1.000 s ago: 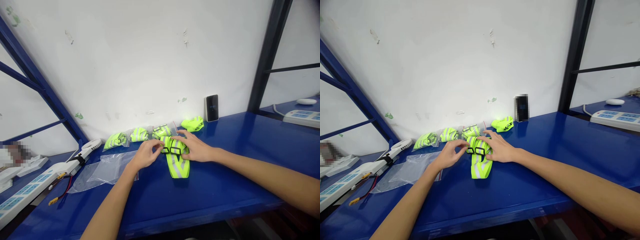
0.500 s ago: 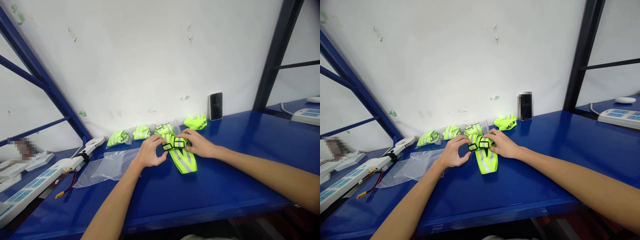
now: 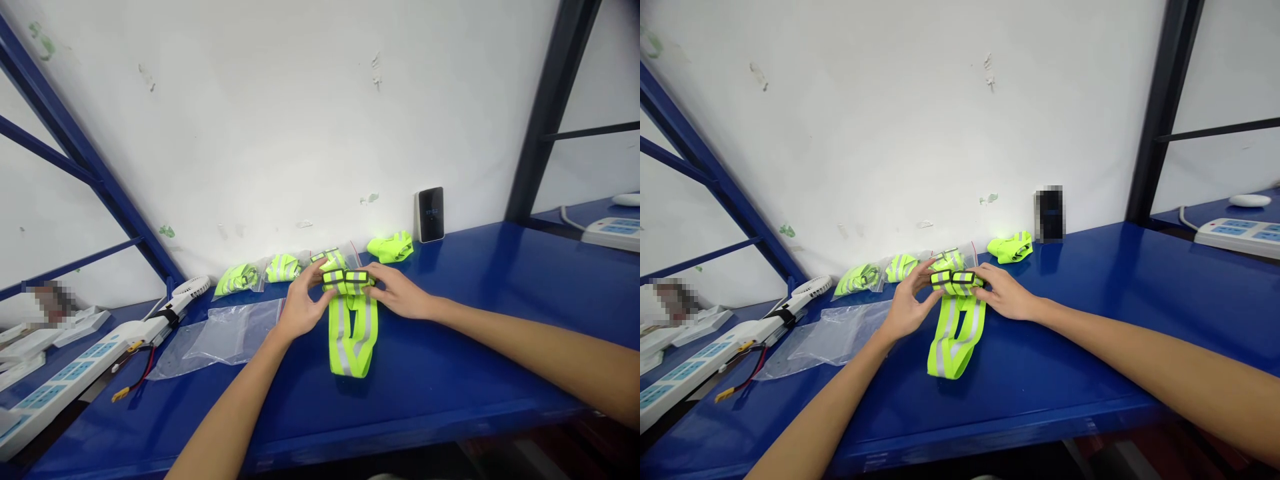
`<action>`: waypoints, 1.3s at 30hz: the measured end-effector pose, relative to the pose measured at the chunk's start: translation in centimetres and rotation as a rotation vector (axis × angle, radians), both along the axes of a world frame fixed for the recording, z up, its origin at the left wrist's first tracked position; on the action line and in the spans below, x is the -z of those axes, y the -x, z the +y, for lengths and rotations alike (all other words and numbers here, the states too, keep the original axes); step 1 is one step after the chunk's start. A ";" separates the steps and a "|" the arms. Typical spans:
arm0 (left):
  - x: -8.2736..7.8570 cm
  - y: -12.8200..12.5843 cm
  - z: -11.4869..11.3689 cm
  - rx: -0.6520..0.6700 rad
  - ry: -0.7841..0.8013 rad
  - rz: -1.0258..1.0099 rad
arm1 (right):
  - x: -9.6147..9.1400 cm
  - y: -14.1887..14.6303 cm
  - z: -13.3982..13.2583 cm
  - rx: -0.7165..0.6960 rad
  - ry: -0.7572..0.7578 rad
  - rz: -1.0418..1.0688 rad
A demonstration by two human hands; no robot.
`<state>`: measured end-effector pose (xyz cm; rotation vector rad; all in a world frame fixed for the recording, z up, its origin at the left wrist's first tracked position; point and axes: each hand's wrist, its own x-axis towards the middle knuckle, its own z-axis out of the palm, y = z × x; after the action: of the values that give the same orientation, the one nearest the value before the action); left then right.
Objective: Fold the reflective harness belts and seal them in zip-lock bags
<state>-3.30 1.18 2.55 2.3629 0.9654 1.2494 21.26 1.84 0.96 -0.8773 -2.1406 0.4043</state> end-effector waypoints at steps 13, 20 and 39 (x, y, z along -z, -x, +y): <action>-1.6 -0.9 -2.6 0.107 0.044 0.200 | -0.5 2.7 -2.0 -0.072 0.949 0.855; 0.1 -0.5 -0.6 0.022 0.029 0.172 | -1.5 2.0 -2.6 -0.155 1.097 0.844; 1.4 -2.4 0.2 0.077 0.797 -0.752 | -0.8 0.9 -2.6 0.034 -0.213 0.076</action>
<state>-0.93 1.38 1.11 1.1750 0.8615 1.2464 20.38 -0.73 1.77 -0.7640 -2.0515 0.1852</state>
